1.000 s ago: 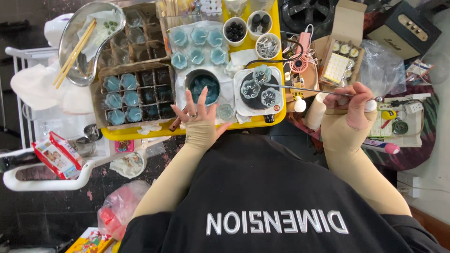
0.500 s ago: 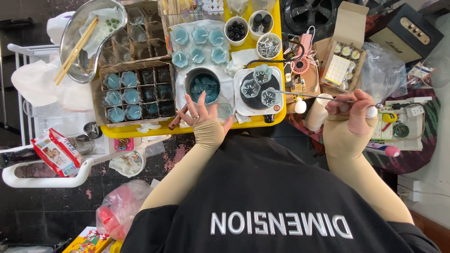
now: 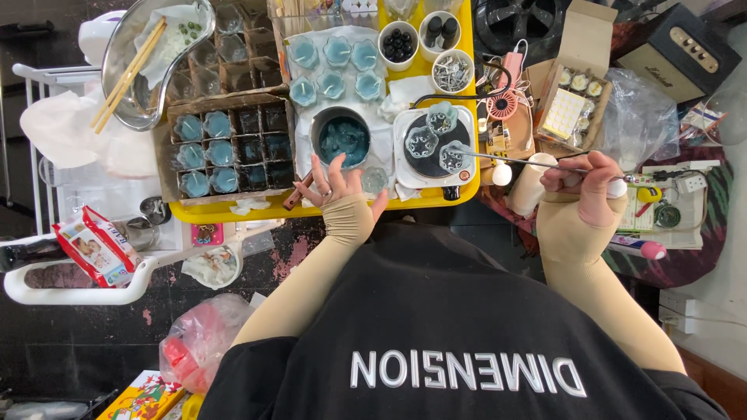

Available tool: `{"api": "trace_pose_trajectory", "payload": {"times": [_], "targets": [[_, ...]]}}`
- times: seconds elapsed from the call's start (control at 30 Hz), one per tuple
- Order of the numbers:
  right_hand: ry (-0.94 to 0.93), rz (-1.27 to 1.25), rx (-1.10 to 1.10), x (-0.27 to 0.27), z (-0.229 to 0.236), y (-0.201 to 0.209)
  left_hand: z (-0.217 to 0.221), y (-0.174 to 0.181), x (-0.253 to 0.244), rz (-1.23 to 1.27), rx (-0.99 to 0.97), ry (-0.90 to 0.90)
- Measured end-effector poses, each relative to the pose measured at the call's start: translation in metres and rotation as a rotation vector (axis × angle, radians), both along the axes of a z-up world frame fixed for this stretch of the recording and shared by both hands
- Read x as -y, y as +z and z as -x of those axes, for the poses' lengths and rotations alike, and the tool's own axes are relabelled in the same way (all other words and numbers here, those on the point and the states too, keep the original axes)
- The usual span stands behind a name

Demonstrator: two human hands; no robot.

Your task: Preparing and pouring blue wax into small decorative molds.

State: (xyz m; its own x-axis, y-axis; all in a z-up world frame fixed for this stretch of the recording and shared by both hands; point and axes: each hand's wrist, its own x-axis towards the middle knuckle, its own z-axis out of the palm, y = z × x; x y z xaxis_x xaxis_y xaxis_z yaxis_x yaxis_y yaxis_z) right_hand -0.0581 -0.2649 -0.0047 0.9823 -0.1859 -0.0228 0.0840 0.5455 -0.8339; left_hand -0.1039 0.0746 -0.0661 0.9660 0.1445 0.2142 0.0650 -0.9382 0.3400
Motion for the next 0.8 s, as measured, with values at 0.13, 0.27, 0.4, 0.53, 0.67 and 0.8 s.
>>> {"api": "trace_pose_trajectory", "payload": {"times": [0.13,0.27,0.4,0.53,0.67,0.8], "targets": [[0.014,-0.008,0.011,-0.003,0.003,-0.002,0.001,0.005,-0.002,0.046,0.019,-0.004],[0.073,-0.003,0.099,-0.007,0.004,-0.003,-0.002,0.020,-0.009,0.174,0.102,-0.054],[0.158,0.013,0.198,-0.030,0.000,0.022,-0.002,0.039,-0.023,0.366,0.080,-0.127],[0.159,0.066,0.239,-0.062,-0.006,0.039,-0.006,0.045,-0.043,0.578,0.000,-0.174],[0.226,0.113,0.278,-0.098,-0.014,0.063,-0.014,0.059,-0.066,0.835,-0.076,-0.321],[0.291,0.151,0.289,-0.130,-0.024,0.080,-0.022,0.069,-0.091,0.871,-0.135,-0.451]]}}
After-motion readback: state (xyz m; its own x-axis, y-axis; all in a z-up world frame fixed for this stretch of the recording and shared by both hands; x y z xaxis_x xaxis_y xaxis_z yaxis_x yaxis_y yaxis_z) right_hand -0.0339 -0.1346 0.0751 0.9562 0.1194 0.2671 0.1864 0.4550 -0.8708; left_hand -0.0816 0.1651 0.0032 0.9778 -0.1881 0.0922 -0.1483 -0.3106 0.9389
